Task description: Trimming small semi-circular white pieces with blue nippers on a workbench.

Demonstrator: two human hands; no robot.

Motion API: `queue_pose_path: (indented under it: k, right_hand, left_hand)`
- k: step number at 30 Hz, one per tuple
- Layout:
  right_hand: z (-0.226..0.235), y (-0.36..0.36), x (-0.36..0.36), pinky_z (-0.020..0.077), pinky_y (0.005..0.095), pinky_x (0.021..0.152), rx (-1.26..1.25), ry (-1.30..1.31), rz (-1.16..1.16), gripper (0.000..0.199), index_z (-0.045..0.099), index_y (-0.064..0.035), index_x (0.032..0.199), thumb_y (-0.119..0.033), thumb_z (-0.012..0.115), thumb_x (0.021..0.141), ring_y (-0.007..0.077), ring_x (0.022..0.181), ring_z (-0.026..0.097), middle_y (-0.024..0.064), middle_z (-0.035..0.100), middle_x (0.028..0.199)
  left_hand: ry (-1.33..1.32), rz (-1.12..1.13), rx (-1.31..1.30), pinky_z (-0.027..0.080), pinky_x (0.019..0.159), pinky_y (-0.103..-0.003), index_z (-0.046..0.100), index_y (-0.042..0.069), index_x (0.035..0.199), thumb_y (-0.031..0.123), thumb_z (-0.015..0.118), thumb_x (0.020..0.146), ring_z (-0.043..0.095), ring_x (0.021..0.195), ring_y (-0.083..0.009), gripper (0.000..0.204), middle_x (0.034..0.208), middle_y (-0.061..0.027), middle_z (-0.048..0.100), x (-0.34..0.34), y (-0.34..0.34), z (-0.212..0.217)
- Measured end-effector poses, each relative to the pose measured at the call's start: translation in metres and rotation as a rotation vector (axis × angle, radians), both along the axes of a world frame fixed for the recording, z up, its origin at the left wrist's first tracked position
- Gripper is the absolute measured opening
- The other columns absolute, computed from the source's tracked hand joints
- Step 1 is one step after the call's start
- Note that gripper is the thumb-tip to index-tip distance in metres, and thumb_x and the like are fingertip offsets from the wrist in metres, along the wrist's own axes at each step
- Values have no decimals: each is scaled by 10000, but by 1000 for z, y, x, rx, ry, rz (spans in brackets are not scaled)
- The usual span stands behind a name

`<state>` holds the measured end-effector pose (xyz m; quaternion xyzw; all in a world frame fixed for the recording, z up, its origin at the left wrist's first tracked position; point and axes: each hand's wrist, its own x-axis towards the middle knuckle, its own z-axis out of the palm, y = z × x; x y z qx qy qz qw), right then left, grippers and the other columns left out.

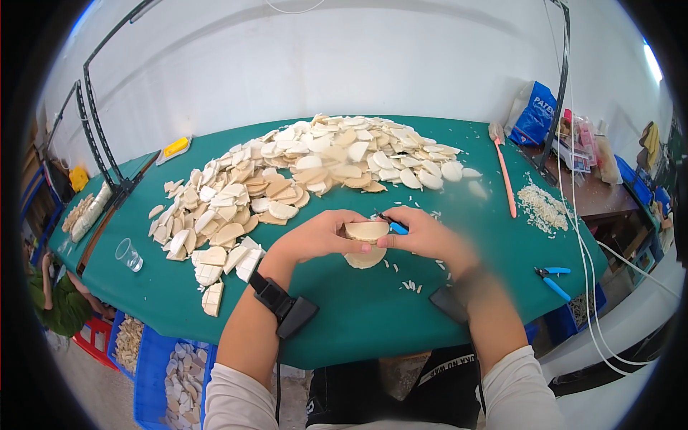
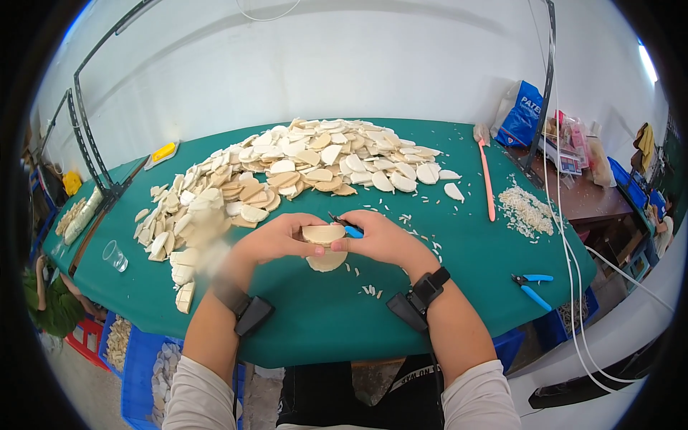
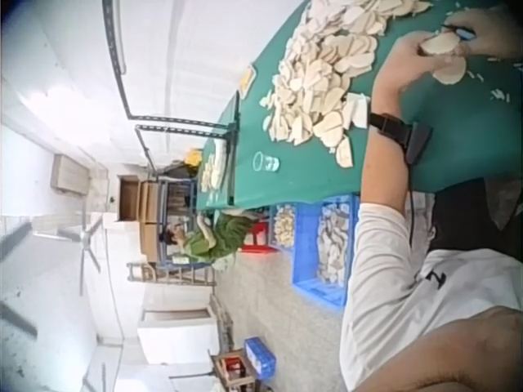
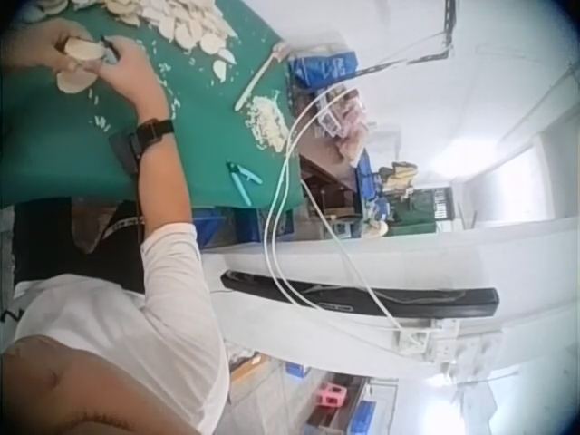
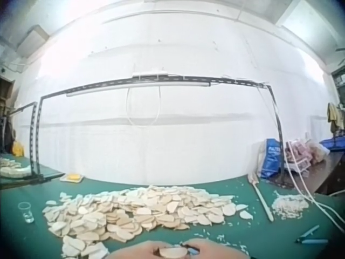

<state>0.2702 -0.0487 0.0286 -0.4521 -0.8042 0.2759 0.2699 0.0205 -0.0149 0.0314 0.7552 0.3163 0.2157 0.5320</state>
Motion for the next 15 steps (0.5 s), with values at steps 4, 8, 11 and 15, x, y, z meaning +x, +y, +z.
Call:
queue_pose_path:
  k: [4, 8, 11, 15]
  right_hand:
    - [-1, 1, 4, 488, 371, 915, -1, -12, 8, 693, 590, -6, 1323, -485, 767, 853, 269, 1064, 608, 156, 639, 1166]
    - [-4, 4, 5, 487, 366, 914, 23, -1, 12, 687, 591, -12, 1322, -481, 769, 852, 260, 1060, 605, 145, 639, 1159]
    - [-4, 4, 5, 483, 360, 906, 30, 33, 19, 667, 601, -14, 1294, -477, 776, 847, 246, 1042, 603, 132, 639, 1135]
    - [-7, 6, 7, 477, 350, 888, 66, 45, 1, 629, 619, -19, 1241, -468, 790, 835, 229, 1020, 599, 114, 641, 1104]
  left_hand:
    - [15, -30, 45, 499, 868, -304, 642, 13, 1249, 345, 837, 821, 620, 986, -169, 575, 1093, -95, 676, 2, 10, -10]
    - [22, 0, 99, 494, 897, -310, 649, 25, 1248, 394, 834, 814, 619, 1020, -173, 598, 1116, -94, 672, 2, 6, -9]
    - [-27, -2, 141, 493, 916, -314, 653, 31, 1253, 405, 829, 812, 622, 1056, -183, 604, 1140, -93, 670, 5, 6, -10]
    - [-19, 4, 150, 492, 932, -318, 657, 32, 1254, 418, 821, 814, 625, 1076, -192, 608, 1144, -94, 674, 6, 2, -6]
